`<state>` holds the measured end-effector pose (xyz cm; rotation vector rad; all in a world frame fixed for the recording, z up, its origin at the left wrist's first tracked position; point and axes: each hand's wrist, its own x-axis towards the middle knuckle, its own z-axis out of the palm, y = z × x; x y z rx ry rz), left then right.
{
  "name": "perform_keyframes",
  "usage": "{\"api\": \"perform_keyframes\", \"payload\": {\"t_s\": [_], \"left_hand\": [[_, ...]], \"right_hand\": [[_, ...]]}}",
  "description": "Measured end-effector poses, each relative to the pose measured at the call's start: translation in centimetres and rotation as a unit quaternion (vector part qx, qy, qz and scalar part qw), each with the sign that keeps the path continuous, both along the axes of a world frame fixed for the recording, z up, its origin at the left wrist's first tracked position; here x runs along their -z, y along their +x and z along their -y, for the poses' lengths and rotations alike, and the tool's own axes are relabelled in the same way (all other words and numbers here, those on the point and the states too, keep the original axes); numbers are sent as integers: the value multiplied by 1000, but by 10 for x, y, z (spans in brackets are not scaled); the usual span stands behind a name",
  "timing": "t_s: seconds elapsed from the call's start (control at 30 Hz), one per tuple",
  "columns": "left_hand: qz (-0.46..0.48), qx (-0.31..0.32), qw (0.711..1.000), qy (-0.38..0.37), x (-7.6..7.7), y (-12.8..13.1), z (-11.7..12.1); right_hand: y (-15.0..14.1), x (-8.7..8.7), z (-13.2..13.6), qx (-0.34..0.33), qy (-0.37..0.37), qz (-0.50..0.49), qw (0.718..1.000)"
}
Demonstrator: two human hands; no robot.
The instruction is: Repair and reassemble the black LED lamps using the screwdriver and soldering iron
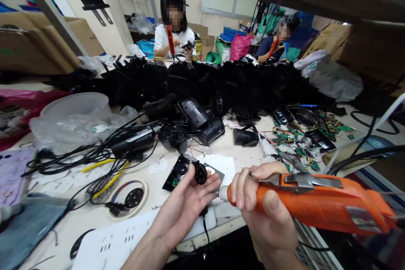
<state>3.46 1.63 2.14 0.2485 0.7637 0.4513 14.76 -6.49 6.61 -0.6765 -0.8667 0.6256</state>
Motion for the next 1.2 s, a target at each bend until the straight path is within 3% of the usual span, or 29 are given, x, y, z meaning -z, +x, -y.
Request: {"api": "perform_keyframes", "payload": {"t_s": [0.07, 0.17, 0.27, 0.53, 0.9, 1.03, 1.2], "left_hand": [[-54, -7, 994, 91, 7, -2, 2], [-166, -58, 954, 242, 17, -3, 4], [-205, -89, 928, 297, 20, 0, 6], [-172, -69, 939, 289, 16, 11, 12], [-181, -73, 917, 348, 9, 14, 16], [-166, -68, 933, 314, 11, 16, 15], [-132, -61, 968, 207, 10, 17, 13]], "right_hand": [[1, -5, 3, -4, -4, 4, 1000], [2, -12, 6, -14, -2, 10, 1000], [1, -16, 7, -13, 9, 8, 1000], [-2, -19, 8, -14, -2, -5, 1000], [1, -10, 11, -20, -18, 13, 1000], [0, -10, 11, -18, -19, 15, 1000], [0, -11, 11, -16, -26, 14, 999]]}}
